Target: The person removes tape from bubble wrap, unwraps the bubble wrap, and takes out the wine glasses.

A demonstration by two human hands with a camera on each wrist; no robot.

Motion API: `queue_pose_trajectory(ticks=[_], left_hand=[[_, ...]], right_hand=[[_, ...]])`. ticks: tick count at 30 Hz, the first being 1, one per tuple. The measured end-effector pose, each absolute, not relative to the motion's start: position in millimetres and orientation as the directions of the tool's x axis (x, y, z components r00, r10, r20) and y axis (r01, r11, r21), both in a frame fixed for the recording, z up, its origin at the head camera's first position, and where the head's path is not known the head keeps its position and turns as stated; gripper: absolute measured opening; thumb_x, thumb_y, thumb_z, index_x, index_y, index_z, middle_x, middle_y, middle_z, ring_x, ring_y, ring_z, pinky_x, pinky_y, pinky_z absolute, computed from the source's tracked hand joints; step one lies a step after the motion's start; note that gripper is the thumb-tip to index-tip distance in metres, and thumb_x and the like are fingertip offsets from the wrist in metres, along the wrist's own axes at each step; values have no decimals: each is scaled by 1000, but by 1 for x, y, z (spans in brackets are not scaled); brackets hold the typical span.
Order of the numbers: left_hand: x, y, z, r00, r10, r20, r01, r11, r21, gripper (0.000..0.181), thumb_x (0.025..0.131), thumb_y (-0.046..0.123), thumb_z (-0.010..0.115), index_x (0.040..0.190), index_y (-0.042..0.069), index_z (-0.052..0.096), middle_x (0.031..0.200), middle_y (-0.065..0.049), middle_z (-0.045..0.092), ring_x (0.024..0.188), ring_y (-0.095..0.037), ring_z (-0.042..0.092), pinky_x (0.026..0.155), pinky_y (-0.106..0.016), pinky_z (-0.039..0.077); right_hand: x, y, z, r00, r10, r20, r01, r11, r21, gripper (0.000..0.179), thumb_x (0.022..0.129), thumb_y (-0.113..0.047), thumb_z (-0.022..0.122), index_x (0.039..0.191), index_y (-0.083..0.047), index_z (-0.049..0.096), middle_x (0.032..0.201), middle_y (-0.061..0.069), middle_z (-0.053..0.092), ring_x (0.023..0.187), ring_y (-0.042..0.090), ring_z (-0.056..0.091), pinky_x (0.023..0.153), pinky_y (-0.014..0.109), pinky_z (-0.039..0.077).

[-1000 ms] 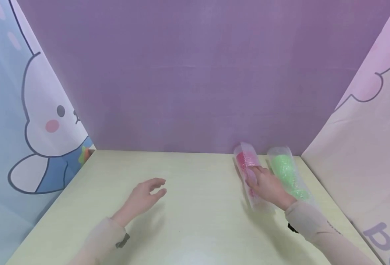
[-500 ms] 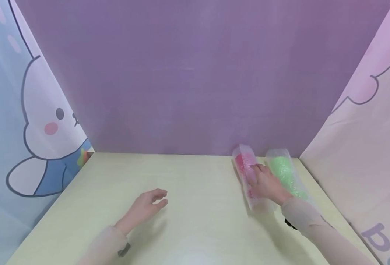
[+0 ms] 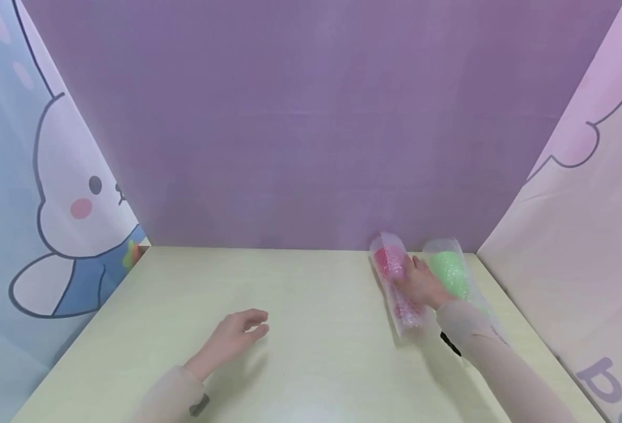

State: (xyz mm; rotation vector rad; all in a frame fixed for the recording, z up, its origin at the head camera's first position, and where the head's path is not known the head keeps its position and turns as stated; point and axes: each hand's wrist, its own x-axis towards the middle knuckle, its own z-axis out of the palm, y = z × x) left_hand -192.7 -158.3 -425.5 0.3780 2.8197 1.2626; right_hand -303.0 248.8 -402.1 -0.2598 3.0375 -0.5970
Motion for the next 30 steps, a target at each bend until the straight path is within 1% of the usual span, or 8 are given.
queue_pose_trajectory(ticks=[3, 6, 9, 13, 17, 21, 26, 30], left_hand=[[-192, -158, -427, -971, 230, 67, 202, 633, 747, 35, 88, 27, 59, 116, 5, 60, 115, -11, 64, 107, -32, 59, 91, -46, 48], [-190, -158, -426, -972, 228, 59, 193, 631, 752, 36, 88, 28, 59, 116, 5, 60, 115, -11, 64, 107, -32, 59, 91, -46, 48], [-189, -157, -426, -972, 230, 53, 190, 629, 753, 36, 88, 29, 59, 115, 5, 60, 114, -10, 64, 107, -32, 59, 91, -46, 48], [-189, -156, -428, -971, 236, 48, 190, 626, 756, 35, 89, 27, 58, 116, 4, 60, 115, -11, 64, 108, -32, 59, 92, -46, 48], [-189, -155, -430, -968, 247, 47, 196, 626, 755, 35, 89, 25, 58, 116, 4, 59, 116, -13, 63, 108, -33, 59, 92, -46, 48], [-189, -154, -430, -966, 256, 48, 203, 625, 754, 35, 89, 26, 58, 116, 3, 60, 116, -13, 63, 107, -33, 59, 91, -46, 48], [-187, -153, -431, -960, 274, 50, 218, 627, 748, 36, 88, 27, 59, 116, 3, 60, 116, -14, 63, 107, -33, 59, 91, -46, 48], [-186, -152, -430, -959, 278, 46, 219, 635, 741, 37, 88, 28, 58, 116, 4, 60, 116, -13, 63, 107, -33, 59, 91, -47, 48]], right_hand=[[-306, 249, -408, -985, -152, -77, -104, 895, -434, 76, 95, -41, 38, 143, 8, 4, 145, 37, 10, 131, 53, 13, 108, 62, 16], [-307, 247, -411, -984, -150, -92, -88, 871, -483, 78, 95, -41, 38, 143, 9, 0, 144, 38, 7, 129, 56, 17, 107, 62, 18], [-308, 246, -415, -986, -128, -103, -57, 853, -519, 78, 95, -40, 37, 143, 7, -4, 145, 37, 4, 127, 56, 20, 107, 61, 19], [-311, 249, -418, -988, -102, -119, -18, 830, -558, 80, 95, -40, 38, 143, 4, -8, 146, 35, 2, 129, 55, 17, 106, 62, 17], [-310, 251, -418, -989, -99, -107, -18, 811, -584, 81, 95, -39, 39, 143, 6, -7, 146, 35, 4, 130, 54, 15, 108, 61, 16], [-306, 250, -418, -987, -113, -112, -14, 767, -642, 79, 97, -41, 37, 143, 6, -7, 147, 33, 3, 134, 50, 9, 110, 59, 12], [-298, 245, -416, -985, -132, -114, -15, 718, -696, 76, 98, -39, 35, 143, 7, -5, 147, 34, 3, 134, 50, 8, 109, 59, 13], [-293, 237, -414, -985, -139, -101, -25, 696, -717, 72, 98, -32, 37, 143, 7, -3, 147, 34, 5, 134, 50, 10, 109, 59, 13]])
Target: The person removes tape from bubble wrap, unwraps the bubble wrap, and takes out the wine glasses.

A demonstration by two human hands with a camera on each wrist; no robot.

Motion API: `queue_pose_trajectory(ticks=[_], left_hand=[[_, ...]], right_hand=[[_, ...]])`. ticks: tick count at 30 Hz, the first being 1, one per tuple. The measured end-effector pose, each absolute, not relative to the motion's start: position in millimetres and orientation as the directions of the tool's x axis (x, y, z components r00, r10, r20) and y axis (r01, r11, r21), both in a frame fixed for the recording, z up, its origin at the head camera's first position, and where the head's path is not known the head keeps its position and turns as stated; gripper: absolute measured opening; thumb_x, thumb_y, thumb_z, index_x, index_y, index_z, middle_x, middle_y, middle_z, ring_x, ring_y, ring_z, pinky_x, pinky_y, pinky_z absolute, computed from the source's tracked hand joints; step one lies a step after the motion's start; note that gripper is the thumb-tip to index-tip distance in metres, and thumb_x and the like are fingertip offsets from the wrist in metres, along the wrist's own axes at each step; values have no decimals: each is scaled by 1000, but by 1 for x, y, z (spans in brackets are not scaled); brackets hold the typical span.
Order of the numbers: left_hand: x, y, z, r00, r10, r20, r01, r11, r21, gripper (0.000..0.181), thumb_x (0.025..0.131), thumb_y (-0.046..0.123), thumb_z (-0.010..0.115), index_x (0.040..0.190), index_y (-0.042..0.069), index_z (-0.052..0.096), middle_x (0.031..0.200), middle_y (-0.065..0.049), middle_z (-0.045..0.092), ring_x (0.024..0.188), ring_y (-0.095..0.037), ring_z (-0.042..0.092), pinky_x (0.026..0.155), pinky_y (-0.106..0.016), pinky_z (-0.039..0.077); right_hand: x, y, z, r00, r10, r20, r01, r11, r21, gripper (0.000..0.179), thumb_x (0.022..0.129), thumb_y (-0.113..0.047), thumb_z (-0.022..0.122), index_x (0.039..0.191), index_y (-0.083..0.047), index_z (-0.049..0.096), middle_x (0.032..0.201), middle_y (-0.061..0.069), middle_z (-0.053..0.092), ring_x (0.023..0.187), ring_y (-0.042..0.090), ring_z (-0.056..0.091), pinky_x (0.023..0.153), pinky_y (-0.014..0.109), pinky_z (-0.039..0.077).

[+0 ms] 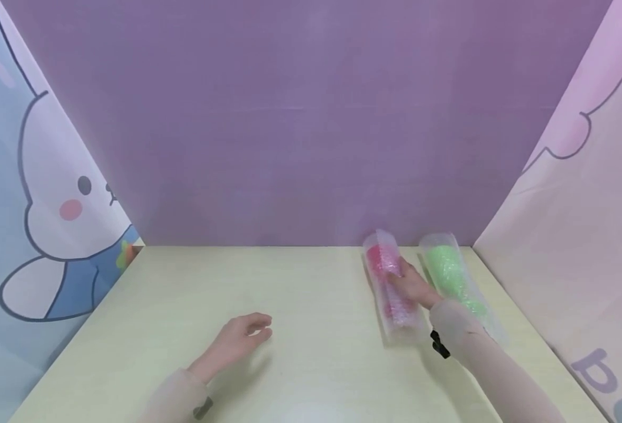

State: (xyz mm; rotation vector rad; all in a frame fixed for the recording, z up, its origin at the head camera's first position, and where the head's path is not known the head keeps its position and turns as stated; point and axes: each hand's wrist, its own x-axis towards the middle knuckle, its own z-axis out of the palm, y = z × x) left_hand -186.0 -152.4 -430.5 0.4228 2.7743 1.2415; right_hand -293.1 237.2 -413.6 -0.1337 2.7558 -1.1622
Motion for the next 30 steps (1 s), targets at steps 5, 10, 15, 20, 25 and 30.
queue_pose_trajectory(ticks=[5, 10, 15, 20, 25, 30], left_hand=[[-185, -150, -431, -961, 272, 42, 212, 634, 744, 36, 88, 28, 58, 116, 5, 59, 117, -14, 63, 108, -34, 58, 92, -48, 48], [-187, -147, -434, -962, 268, 44, 211, 634, 744, 37, 88, 28, 59, 118, 6, 58, 118, -14, 62, 109, -34, 58, 93, -48, 47], [-187, -143, -436, -960, 274, 49, 218, 631, 744, 37, 88, 27, 59, 119, 6, 58, 118, -14, 62, 109, -36, 58, 92, -48, 47], [-186, -141, -436, -964, 263, 37, 200, 625, 754, 39, 88, 28, 58, 122, 7, 57, 121, -12, 60, 112, -36, 56, 94, -48, 46], [-188, -135, -436, -966, 255, 48, 203, 624, 755, 39, 88, 28, 59, 122, 7, 57, 122, -12, 60, 113, -34, 55, 94, -48, 45], [-192, -125, -441, -970, 236, 61, 199, 624, 756, 44, 88, 31, 58, 125, 6, 54, 126, -14, 57, 116, -34, 52, 96, -50, 44]], right_hand=[[-288, 228, -415, -986, -143, -86, -33, 675, -737, 70, 98, -30, 39, 143, 7, 0, 147, 32, 7, 135, 48, 10, 110, 57, 13], [-282, 219, -420, -986, -153, -67, -48, 648, -760, 70, 98, -28, 39, 143, 9, 0, 148, 32, 9, 135, 47, 10, 111, 55, 13], [-273, 208, -424, -982, -177, -67, -54, 601, -797, 70, 98, -27, 40, 143, 9, 0, 148, 31, 8, 136, 46, 9, 111, 54, 13], [-267, 193, -423, -977, -201, -78, -54, 578, -814, 71, 97, -27, 41, 142, 10, -1, 149, 30, 6, 137, 44, 8, 112, 53, 12], [-259, 181, -421, -973, -219, -74, -60, 551, -833, 70, 97, -24, 40, 142, 9, -2, 149, 30, 5, 137, 44, 7, 112, 53, 10], [-251, 173, -424, -968, -233, -90, -50, 533, -845, 70, 97, -23, 40, 142, 10, -3, 149, 30, 3, 137, 44, 5, 112, 53, 9]])
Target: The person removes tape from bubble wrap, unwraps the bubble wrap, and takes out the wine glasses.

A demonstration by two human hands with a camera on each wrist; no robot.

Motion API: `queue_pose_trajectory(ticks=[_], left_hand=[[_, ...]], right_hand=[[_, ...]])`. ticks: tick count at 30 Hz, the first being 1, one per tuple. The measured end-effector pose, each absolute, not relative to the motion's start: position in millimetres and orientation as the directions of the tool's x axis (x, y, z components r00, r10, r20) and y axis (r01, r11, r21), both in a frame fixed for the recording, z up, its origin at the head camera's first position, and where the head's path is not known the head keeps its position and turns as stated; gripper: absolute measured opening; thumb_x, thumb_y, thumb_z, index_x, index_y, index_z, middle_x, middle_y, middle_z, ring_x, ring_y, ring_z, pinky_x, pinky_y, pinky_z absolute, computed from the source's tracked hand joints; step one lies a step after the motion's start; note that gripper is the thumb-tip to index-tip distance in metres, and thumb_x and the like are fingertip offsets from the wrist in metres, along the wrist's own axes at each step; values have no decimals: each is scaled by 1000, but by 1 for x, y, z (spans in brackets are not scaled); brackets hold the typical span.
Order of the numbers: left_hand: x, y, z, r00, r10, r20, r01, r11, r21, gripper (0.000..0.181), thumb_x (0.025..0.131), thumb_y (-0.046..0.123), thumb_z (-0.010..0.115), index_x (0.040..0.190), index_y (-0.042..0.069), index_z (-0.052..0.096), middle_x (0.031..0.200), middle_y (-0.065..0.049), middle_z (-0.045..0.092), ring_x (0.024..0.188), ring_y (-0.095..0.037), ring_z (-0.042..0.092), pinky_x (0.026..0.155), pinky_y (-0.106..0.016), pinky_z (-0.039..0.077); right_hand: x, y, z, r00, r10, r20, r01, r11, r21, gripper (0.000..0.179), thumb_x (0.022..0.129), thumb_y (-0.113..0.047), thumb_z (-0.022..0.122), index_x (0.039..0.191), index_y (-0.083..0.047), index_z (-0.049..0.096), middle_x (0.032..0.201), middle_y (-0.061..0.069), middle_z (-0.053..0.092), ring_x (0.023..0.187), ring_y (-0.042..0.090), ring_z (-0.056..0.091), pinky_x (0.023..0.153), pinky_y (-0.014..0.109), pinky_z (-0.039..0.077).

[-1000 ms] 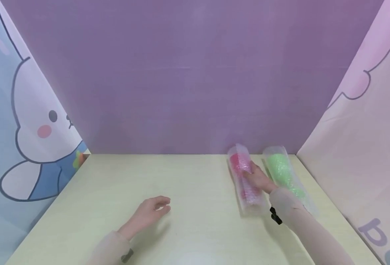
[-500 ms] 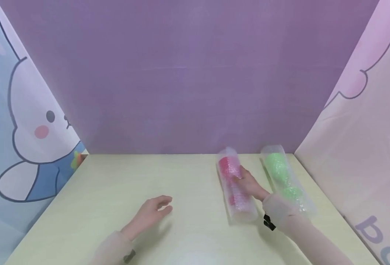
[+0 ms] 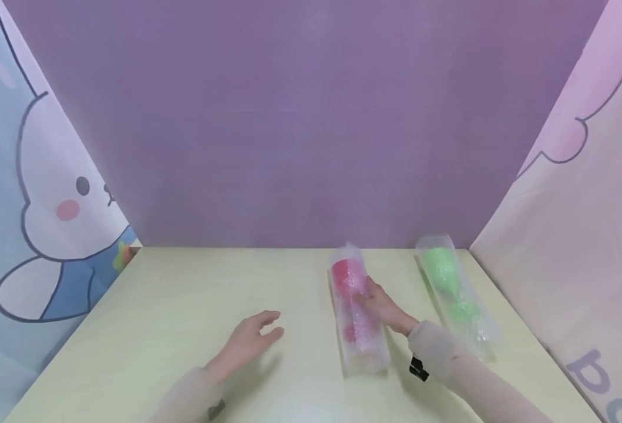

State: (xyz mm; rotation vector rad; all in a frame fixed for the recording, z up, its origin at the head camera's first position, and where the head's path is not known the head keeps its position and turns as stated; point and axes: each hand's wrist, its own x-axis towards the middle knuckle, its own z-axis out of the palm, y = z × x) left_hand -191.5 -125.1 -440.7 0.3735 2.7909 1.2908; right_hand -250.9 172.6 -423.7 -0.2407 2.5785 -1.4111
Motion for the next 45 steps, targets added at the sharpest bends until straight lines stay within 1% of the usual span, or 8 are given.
queue_pose_trajectory(ticks=[5, 11, 17, 23, 27, 33, 38, 45], left_hand=[[-203, -110, -443, -965, 261, 29, 179, 575, 798, 55, 90, 37, 55, 133, 5, 45, 135, -18, 48, 122, -39, 45, 99, -53, 40], [-224, -86, -447, -954, 301, -18, 146, 513, 846, 65, 89, 41, 54, 139, 3, 37, 141, -19, 40, 129, -39, 36, 104, -56, 33], [-241, -66, -449, -925, 377, -46, 142, 455, 879, 74, 88, 39, 57, 144, 3, 25, 150, -14, 24, 132, -45, 27, 107, -57, 26], [-251, -60, -448, -906, 424, -19, 180, 425, 887, 86, 84, 39, 63, 147, 8, 13, 155, -9, 9, 139, -35, 14, 110, -57, 18], [-252, -62, -448, -897, 442, -5, 204, 425, 882, 88, 84, 38, 63, 148, 10, 11, 155, -7, 5, 141, -31, 9, 112, -55, 14], [-250, -69, -450, -895, 446, -14, 196, 421, 885, 89, 83, 37, 64, 148, 11, 9, 156, -4, 1, 140, -33, 11, 111, -57, 16], [-250, -75, -451, -891, 454, -13, 199, 416, 888, 91, 82, 37, 64, 148, 13, 6, 156, -3, -2, 141, -32, 7, 110, -58, 14], [-247, -84, -452, -888, 460, -4, 228, 447, 865, 93, 82, 39, 65, 148, 11, 6, 156, -4, -4, 141, -31, 5, 112, -54, 16]], right_hand=[[-244, 165, -427, -965, -239, -110, -29, 512, -858, 68, 98, -21, 38, 142, 10, -2, 149, 29, 2, 137, 43, 2, 112, 53, 5], [-239, 156, -430, -961, -252, -116, -18, 474, -881, 63, 93, -6, 36, 142, 10, 0, 149, 29, 0, 137, 44, 1, 112, 54, 2], [-238, 147, -428, -956, -266, -121, -8, 437, -900, 64, 92, -5, 35, 143, 9, -2, 150, 27, -2, 138, 42, -3, 112, 54, -1], [-238, 133, -427, -962, -260, -89, -18, 384, -923, 63, 92, -4, 35, 142, 9, 0, 150, 28, -1, 138, 43, -3, 112, 54, -2], [-237, 125, -430, -965, -245, -88, -6, 362, -932, 63, 92, -4, 35, 142, 10, 0, 149, 29, 0, 137, 43, -2, 112, 54, -1], [-236, 118, -436, -964, -254, -82, -8, 334, -943, 63, 92, -3, 35, 142, 10, -2, 150, 28, -1, 137, 43, -1, 112, 54, 0], [-236, 112, -438, -965, -255, -66, -15, 301, -953, 63, 92, -4, 35, 142, 10, -1, 150, 29, 0, 137, 43, 0, 113, 53, 1], [-232, 103, -440, -963, -251, -97, 22, 288, -957, 62, 95, -9, 36, 143, 7, 0, 150, 27, 1, 138, 43, 1, 112, 55, 2]])
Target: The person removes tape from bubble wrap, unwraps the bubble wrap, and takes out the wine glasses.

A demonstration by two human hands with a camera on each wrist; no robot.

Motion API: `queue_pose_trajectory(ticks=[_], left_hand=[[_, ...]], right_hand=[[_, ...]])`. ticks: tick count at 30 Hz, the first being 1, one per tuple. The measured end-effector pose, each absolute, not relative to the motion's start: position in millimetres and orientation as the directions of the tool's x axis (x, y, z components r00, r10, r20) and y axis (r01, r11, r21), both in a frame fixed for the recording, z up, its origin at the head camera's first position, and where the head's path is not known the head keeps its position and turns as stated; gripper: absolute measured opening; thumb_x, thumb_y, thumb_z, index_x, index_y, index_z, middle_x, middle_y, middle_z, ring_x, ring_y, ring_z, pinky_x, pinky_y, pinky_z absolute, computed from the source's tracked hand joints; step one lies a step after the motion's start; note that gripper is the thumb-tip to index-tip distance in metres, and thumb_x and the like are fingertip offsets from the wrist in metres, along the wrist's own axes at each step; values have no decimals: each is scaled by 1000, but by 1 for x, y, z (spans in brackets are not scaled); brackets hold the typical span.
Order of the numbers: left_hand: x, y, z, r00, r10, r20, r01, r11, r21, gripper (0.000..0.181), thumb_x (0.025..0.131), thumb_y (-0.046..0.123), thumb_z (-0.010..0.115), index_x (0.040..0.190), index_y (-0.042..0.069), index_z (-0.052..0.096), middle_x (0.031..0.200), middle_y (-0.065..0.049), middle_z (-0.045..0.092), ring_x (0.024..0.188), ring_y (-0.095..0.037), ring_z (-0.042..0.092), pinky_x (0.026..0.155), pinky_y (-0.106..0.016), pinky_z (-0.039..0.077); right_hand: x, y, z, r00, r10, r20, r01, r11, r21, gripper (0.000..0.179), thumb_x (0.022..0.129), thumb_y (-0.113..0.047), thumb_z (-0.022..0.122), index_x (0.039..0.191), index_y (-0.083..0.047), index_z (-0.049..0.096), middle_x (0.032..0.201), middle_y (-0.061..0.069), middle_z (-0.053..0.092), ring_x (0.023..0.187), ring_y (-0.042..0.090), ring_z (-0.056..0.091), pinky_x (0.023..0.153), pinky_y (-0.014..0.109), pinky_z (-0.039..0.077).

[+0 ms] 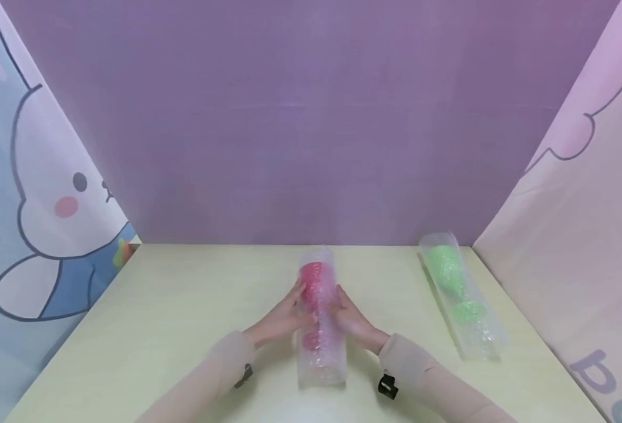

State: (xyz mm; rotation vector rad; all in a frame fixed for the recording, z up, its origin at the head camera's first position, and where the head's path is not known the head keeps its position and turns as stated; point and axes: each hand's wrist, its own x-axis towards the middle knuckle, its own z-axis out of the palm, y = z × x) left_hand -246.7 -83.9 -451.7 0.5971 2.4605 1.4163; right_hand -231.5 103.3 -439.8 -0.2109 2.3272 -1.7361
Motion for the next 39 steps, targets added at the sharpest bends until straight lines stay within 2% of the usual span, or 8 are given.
queue_pose_trajectory(ticks=[6, 15, 19, 23, 27, 39], left_hand=[[-241, -91, -450, -899, 439, 15, 241, 465, 852, 93, 81, 36, 67, 148, 10, 8, 155, -7, -3, 141, -32, 6, 111, -53, 17], [-247, -95, -450, -885, 460, 68, 295, 441, 848, 91, 79, 34, 70, 148, 12, 14, 156, -2, 1, 142, -28, 4, 111, -56, 16], [-251, -91, -450, -865, 494, 91, 331, 423, 843, 90, 80, 33, 70, 148, 14, 13, 156, 1, 0, 142, -26, 1, 112, -54, 15], [-256, -84, -448, -859, 505, 81, 337, 440, 832, 91, 79, 39, 69, 148, 20, 13, 156, 4, -1, 142, -24, 0, 112, -53, 17], [-258, -78, -447, -867, 496, 54, 320, 471, 822, 94, 77, 43, 70, 148, 23, 12, 156, 6, -2, 142, -24, 0, 111, -55, 18], [-259, -73, -450, -854, 515, 76, 355, 469, 809, 98, 74, 36, 74, 148, 17, 13, 156, 1, 0, 142, -28, 1, 111, -54, 17]], right_hand=[[-229, 99, -442, -955, -275, -115, 29, 295, -955, 62, 98, -17, 35, 145, 4, 0, 150, 27, 2, 137, 44, 4, 111, 56, 7], [-231, 104, -443, -941, -318, -116, 14, 305, -952, 66, 98, -23, 40, 145, 2, 1, 149, 29, 8, 134, 48, 17, 107, 57, 24], [-234, 110, -441, -945, -307, -112, 0, 342, -940, 67, 97, -24, 43, 144, 5, 6, 147, 30, 15, 130, 49, 25, 103, 55, 33], [-238, 115, -437, -960, -269, -79, -36, 397, -917, 62, 95, -20, 46, 142, 9, 17, 143, 31, 27, 126, 47, 35, 99, 51, 41], [-241, 119, -437, -967, -250, -47, -71, 443, -894, 57, 94, -16, 47, 140, 8, 24, 141, 29, 32, 124, 43, 39, 97, 49, 43], [-245, 126, -437, -965, -261, 19, -153, 507, -848, 50, 91, -13, 53, 134, 7, 38, 136, 28, 39, 124, 43, 40, 96, 48, 44]])
